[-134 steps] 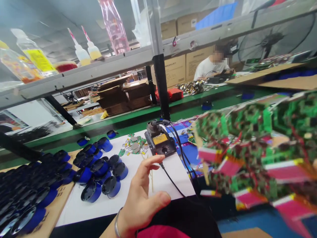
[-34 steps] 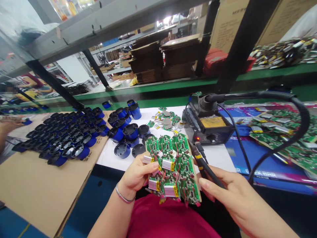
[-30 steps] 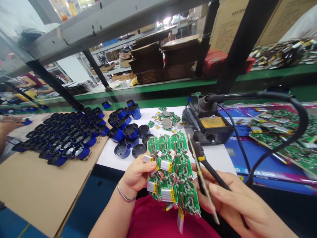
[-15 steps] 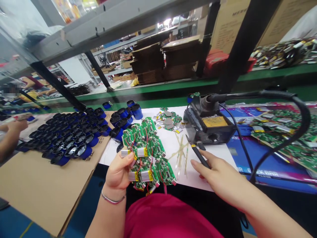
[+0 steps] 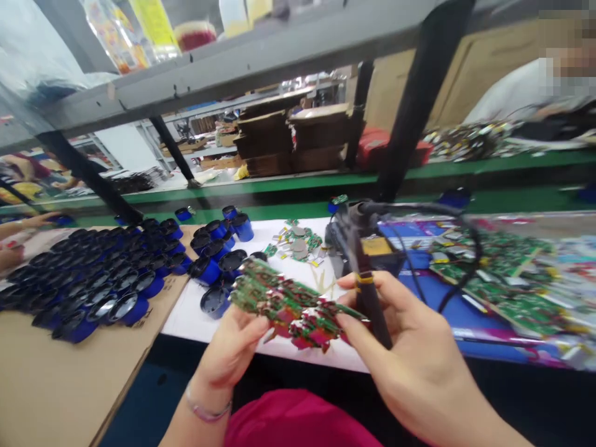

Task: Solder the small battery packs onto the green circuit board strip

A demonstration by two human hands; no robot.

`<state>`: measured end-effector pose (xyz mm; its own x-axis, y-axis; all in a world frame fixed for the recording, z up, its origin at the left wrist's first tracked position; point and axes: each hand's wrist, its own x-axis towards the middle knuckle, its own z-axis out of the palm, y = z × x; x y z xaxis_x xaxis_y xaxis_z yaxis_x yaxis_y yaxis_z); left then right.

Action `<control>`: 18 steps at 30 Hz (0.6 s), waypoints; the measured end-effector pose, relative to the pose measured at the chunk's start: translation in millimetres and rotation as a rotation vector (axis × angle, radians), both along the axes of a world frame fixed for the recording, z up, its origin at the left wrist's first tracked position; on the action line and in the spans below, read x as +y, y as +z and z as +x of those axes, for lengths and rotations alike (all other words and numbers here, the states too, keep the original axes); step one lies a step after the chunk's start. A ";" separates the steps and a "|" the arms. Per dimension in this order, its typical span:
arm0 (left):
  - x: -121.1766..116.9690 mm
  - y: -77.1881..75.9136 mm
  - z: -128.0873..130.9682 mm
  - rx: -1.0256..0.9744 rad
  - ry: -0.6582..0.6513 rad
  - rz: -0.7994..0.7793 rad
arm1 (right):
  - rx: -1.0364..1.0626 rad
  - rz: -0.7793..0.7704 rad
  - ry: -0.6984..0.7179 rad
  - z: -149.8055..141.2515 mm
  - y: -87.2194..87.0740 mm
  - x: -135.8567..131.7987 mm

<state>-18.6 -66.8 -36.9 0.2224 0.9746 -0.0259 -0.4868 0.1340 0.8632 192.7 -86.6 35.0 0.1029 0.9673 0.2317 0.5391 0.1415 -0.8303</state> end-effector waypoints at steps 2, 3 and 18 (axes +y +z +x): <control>-0.8 11.9 -10.7 0.139 0.166 0.101 | -0.056 0.088 0.055 0.6 9.7 -2.8; -1.5 19.2 -16.3 0.285 0.315 0.183 | -0.091 0.132 0.100 0.7 14.5 -3.9; 10.0 61.9 -32.3 1.102 0.013 1.255 | -0.134 0.412 0.491 -21.3 42.9 -6.2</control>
